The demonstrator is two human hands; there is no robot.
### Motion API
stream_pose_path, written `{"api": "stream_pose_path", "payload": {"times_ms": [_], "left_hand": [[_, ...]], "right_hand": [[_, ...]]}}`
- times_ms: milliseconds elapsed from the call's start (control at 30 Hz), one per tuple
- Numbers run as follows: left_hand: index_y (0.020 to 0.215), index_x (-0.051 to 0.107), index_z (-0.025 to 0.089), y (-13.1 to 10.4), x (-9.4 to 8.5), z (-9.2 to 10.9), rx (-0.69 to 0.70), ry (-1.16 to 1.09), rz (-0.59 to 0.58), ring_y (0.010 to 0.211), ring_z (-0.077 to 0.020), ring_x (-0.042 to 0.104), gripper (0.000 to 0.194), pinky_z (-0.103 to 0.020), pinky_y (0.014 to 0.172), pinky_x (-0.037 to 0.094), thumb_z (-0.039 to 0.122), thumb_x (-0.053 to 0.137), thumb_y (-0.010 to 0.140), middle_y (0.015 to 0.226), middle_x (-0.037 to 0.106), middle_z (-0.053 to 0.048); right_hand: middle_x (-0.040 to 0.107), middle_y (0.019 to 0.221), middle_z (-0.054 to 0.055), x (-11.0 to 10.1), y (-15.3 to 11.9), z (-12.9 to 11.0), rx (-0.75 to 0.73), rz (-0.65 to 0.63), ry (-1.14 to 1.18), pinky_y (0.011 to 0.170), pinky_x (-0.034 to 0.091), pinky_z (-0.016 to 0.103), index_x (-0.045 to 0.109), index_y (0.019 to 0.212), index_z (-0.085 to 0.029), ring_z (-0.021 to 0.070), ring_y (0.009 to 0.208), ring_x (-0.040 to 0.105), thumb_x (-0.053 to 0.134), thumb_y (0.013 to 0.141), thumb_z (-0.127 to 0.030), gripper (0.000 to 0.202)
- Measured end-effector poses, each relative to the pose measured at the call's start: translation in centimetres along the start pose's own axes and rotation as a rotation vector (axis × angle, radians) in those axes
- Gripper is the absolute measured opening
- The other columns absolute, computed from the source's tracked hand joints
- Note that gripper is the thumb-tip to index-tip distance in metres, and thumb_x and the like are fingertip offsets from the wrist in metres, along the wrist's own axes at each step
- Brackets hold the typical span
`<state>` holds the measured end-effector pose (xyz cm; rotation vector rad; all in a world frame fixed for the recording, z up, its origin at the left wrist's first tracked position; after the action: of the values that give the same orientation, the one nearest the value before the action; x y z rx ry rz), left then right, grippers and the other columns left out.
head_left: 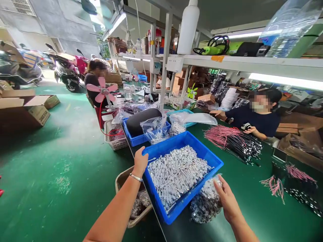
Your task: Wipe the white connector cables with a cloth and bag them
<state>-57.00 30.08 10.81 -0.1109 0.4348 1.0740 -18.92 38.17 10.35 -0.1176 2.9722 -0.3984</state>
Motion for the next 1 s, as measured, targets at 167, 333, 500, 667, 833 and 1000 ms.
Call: {"api": "stream_pose_path", "payload": {"times_ms": [167,333,500,667,833,1000], "left_hand": [[0.122,0.049,0.011,-5.7,0.7,-0.2,0.101,-0.040,-0.085,0.123,-0.0222,0.041,0.058,-0.037,0.109,0.028,-0.001,0.046,0.066,0.127,0.044,-0.014],[0.130,0.041,0.014,-10.2,1.4,0.2,0.157,-0.093,-0.132,0.127,-0.0248,0.036,0.062,-0.043,0.107,0.030,0.001,0.045,0.069,0.133,0.035,-0.015],[0.132,0.040,0.013,-9.5,2.2,0.2,0.191,-0.113,-0.209,0.127,-0.0253,0.035,0.066,-0.040,0.106,0.031,-0.001,0.046,0.067,0.133,0.033,-0.016],[0.139,0.028,0.019,-4.7,3.4,0.3,0.245,-0.121,-0.275,0.130,-0.0222,0.029,0.078,-0.039,0.109,0.025,-0.004,0.044,0.066,0.137,0.033,-0.011],[0.139,0.028,0.025,-1.5,3.5,1.0,0.266,-0.111,-0.312,0.122,-0.0230,0.039,0.076,-0.041,0.106,0.030,-0.002,0.044,0.070,0.134,0.040,-0.008],[0.137,0.033,0.023,-0.5,2.6,0.7,0.268,-0.050,-0.300,0.117,-0.0233,0.046,0.070,-0.039,0.101,0.036,0.002,0.045,0.072,0.132,0.045,-0.010]], "right_hand": [[0.054,0.129,0.005,-4.6,-0.5,2.7,0.064,0.014,0.003,0.096,0.043,0.038,0.044,0.131,-0.027,0.0277,0.118,0.049,0.067,0.062,-0.057,0.078],[0.057,0.125,0.004,-8.7,-1.7,5.0,0.143,0.127,0.121,0.066,0.055,0.021,0.049,0.126,-0.028,0.0253,0.111,0.054,0.075,0.055,-0.052,0.080],[0.059,0.122,0.001,-8.7,-3.2,4.3,0.103,0.179,0.160,0.057,0.053,0.013,0.056,0.118,-0.030,0.0190,0.101,0.059,0.077,0.055,-0.046,0.069],[0.065,0.111,0.002,-5.2,-3.9,2.7,-0.037,0.090,0.117,0.074,0.053,0.018,0.061,0.112,-0.024,0.0157,0.095,0.061,0.075,0.061,-0.042,0.056],[0.062,0.117,0.004,-2.1,-4.2,2.3,-0.129,0.073,0.040,0.089,0.049,0.031,0.056,0.119,-0.023,0.0198,0.102,0.060,0.069,0.068,-0.043,0.056],[0.045,0.137,0.006,-1.2,-4.1,2.9,-0.210,0.081,0.003,0.105,0.034,0.040,0.038,0.134,-0.025,0.0239,0.124,0.043,0.065,0.071,-0.046,0.071]]}}
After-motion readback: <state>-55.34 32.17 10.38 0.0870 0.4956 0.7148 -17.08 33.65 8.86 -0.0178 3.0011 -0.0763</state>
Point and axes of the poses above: each hand's wrist, its own y-axis towards the middle knuckle, its own x-axis out of the palm, z = x × y, the point moved 1 cm from there along y, towards the middle knuckle
